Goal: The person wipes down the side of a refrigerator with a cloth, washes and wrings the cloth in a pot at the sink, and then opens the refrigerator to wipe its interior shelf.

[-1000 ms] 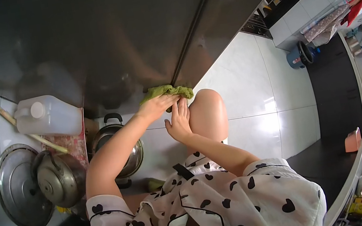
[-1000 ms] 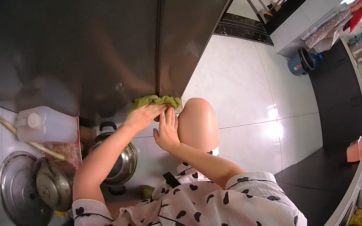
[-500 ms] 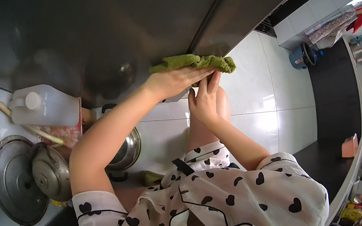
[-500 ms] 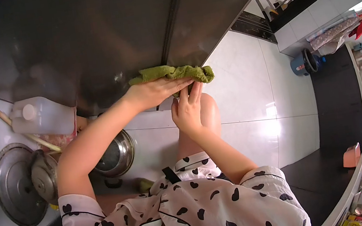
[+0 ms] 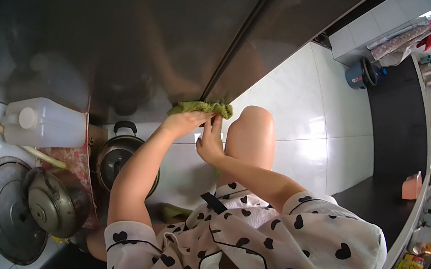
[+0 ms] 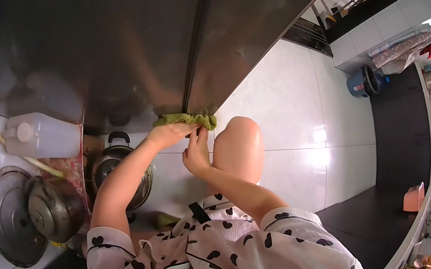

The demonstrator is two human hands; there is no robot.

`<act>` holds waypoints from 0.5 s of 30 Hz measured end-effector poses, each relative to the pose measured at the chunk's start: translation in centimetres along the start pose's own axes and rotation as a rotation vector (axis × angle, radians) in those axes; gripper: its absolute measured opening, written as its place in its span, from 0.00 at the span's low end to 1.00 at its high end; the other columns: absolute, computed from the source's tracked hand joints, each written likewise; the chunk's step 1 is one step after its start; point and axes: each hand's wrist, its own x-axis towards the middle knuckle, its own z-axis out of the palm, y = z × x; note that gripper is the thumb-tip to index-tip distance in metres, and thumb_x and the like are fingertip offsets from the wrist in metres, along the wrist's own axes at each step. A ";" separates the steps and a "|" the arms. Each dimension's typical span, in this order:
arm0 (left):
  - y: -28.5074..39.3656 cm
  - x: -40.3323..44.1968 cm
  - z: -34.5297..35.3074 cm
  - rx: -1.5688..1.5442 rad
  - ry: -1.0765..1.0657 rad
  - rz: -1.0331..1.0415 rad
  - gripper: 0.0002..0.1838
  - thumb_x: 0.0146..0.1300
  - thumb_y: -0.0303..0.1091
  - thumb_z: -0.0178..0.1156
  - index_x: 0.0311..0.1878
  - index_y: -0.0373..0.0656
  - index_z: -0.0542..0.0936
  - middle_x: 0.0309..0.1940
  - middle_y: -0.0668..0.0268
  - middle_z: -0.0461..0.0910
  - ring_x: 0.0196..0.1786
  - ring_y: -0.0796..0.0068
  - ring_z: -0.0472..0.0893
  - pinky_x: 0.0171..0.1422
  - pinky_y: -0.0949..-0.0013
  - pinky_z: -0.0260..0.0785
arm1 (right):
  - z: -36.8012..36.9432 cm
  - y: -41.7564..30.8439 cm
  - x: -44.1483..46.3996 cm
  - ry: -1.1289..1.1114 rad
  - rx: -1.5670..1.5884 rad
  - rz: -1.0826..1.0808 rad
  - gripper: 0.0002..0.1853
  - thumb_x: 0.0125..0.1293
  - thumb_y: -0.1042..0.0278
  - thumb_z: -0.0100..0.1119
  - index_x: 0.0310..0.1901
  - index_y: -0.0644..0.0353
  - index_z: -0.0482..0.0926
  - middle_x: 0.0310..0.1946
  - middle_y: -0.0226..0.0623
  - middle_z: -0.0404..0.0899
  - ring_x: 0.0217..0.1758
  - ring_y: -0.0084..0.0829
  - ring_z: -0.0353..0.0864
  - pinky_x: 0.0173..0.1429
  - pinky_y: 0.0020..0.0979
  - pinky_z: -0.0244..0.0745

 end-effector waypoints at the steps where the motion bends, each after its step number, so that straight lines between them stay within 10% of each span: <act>1: 0.3 -0.8 0.4 -0.068 -0.111 -0.019 0.30 0.61 0.33 0.51 0.69 0.48 0.65 0.65 0.79 0.70 0.58 0.85 0.75 0.64 0.78 0.66 | 0.2 -0.3 -0.1 -0.068 0.055 0.037 0.48 0.51 0.78 0.57 0.69 0.75 0.37 0.68 0.75 0.30 0.73 0.71 0.34 0.74 0.49 0.47; 15: 0.5 -1.0 -3.1 0.210 -0.250 0.034 0.32 0.61 0.37 0.51 0.70 0.47 0.63 0.70 0.80 0.62 0.68 0.84 0.64 0.71 0.75 0.56 | 0.1 -1.2 -0.3 0.002 0.154 -0.005 0.45 0.51 0.79 0.57 0.68 0.75 0.41 0.68 0.73 0.35 0.73 0.70 0.34 0.75 0.52 0.40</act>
